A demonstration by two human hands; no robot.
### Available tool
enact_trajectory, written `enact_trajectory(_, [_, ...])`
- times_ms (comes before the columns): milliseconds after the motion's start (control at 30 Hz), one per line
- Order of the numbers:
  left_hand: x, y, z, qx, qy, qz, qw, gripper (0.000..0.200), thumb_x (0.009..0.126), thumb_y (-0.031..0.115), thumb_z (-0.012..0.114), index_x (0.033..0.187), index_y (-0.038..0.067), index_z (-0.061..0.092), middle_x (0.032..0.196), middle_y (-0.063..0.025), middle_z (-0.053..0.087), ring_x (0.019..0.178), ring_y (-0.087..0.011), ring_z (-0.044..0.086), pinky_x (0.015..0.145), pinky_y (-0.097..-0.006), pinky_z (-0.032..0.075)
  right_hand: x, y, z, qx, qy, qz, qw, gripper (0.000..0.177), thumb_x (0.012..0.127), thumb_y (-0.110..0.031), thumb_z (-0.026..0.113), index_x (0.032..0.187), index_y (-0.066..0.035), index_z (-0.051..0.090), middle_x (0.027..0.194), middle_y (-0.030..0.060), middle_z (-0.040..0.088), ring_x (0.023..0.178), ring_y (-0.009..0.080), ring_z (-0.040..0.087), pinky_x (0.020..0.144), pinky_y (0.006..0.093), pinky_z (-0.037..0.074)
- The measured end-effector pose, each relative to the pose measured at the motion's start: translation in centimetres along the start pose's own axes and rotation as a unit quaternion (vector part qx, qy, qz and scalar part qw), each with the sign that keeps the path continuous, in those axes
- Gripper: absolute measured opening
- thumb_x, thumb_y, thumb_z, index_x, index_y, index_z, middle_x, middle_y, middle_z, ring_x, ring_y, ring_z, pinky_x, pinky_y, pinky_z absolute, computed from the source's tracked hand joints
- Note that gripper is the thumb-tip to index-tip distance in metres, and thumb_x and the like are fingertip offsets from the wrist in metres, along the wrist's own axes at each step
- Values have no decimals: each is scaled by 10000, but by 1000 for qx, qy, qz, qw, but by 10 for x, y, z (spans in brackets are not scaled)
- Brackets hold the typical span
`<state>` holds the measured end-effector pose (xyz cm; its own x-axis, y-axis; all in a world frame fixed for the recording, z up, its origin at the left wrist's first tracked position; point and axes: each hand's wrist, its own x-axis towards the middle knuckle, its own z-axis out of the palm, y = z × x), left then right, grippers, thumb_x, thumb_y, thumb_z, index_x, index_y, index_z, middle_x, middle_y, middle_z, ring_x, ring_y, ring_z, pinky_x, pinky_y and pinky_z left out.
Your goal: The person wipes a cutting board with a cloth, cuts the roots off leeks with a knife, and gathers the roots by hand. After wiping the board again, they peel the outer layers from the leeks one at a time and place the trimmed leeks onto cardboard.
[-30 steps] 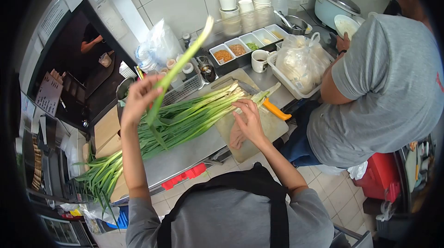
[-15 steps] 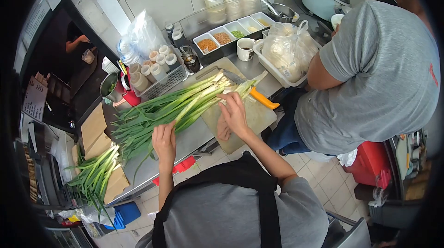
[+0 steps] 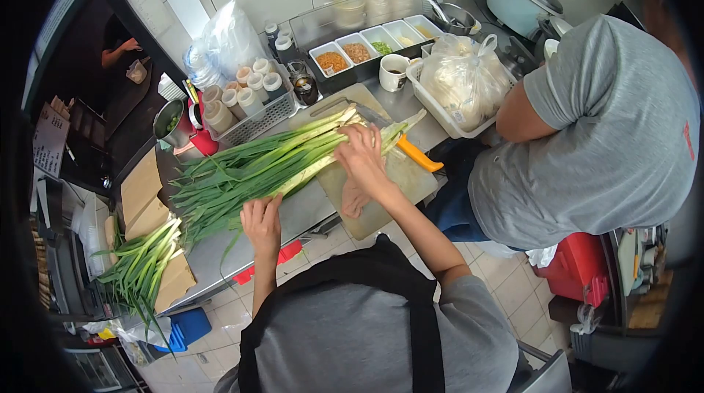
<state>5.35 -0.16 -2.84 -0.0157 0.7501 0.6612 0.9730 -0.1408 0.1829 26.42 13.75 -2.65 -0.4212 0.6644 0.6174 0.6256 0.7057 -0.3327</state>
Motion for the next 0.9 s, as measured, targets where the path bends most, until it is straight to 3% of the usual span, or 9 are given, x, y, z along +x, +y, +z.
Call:
enact_trajectory(167, [-7, -10, -2, 25, -4, -10, 1000, 319, 676, -16, 591, 958, 116, 661, 912, -28, 581, 864, -217, 523, 690, -339, 382, 4, 23, -13, -25, 76, 100, 992, 92, 742, -91, 630, 814, -79, 575, 1110, 94, 505, 1128, 306, 403, 1000, 523, 227])
enact_trajectory(267, [-7, -15, -5, 30, -8, -40, 999, 278, 696, -15, 595, 942, 108, 639, 938, -36, 587, 909, -239, 518, 709, -357, 386, 9, 45, -19, -80, 113, 120, 983, 100, 742, -100, 659, 825, -99, 603, 1104, 97, 513, 1087, 302, 423, 933, 457, 283])
enact_trajectory(433, [-20, -27, -7, 21, -81, -138, 987, 210, 742, 20, 606, 932, 85, 547, 975, -55, 586, 959, -256, 503, 767, -382, 380, -12, 67, 2, -99, -12, 128, 987, 93, 734, -114, 649, 817, -80, 624, 1110, 111, 516, 1077, 300, 430, 900, 477, 329])
enact_trajectory(567, [-14, -17, -15, 33, -128, -138, 982, 240, 748, 35, 604, 958, 80, 496, 941, -75, 562, 923, -261, 511, 792, -383, 369, -34, 44, -4, 8, -77, 235, 969, 127, 737, -173, 662, 799, -66, 632, 1055, 117, 547, 972, 302, 504, 794, 440, 426])
enact_trajectory(633, [-8, -14, -16, 16, -142, -124, 982, 253, 752, 37, 597, 973, 75, 480, 916, -88, 546, 905, -275, 514, 793, -390, 365, -54, 30, 2, -30, -113, 190, 975, 149, 743, -187, 655, 832, -70, 629, 993, 128, 567, 904, 315, 541, 748, 425, 452])
enact_trajectory(667, [-6, -12, -16, -19, -147, -136, 979, 256, 752, 25, 590, 975, 67, 471, 908, -98, 537, 900, -290, 512, 790, -394, 368, -60, 26, 4, -49, -131, 168, 976, 160, 747, -194, 651, 848, -72, 627, 962, 134, 577, 870, 321, 560, 725, 418, 465])
enact_trajectory(767, [3, -10, -15, -130, -150, -159, 967, 266, 751, -7, 572, 980, 48, 448, 898, -132, 512, 888, -331, 505, 779, -407, 380, -64, 40, 6, 80, -148, 221, 961, 164, 798, -162, 650, 911, -56, 593, 986, 136, 597, 858, 300, 585, 758, 387, 464])
enact_trajectory(833, [3, -11, -14, -212, -146, -159, 953, 270, 752, -22, 564, 983, 38, 438, 906, -155, 499, 887, -355, 499, 769, -414, 391, -59, 50, -16, 370, -102, 338, 859, 196, 839, -203, 624, 961, -58, 577, 1058, 125, 586, 925, 286, 582, 813, 396, 464])
enact_trajectory(900, [11, -5, -14, -255, -157, -163, 940, 272, 749, -29, 567, 980, 36, 439, 913, -170, 495, 891, -368, 499, 756, -415, 400, -53, 39, -35, 611, -61, 418, 669, 223, 874, -238, 594, 1015, -68, 561, 1116, 111, 571, 987, 267, 576, 852, 407, 467])
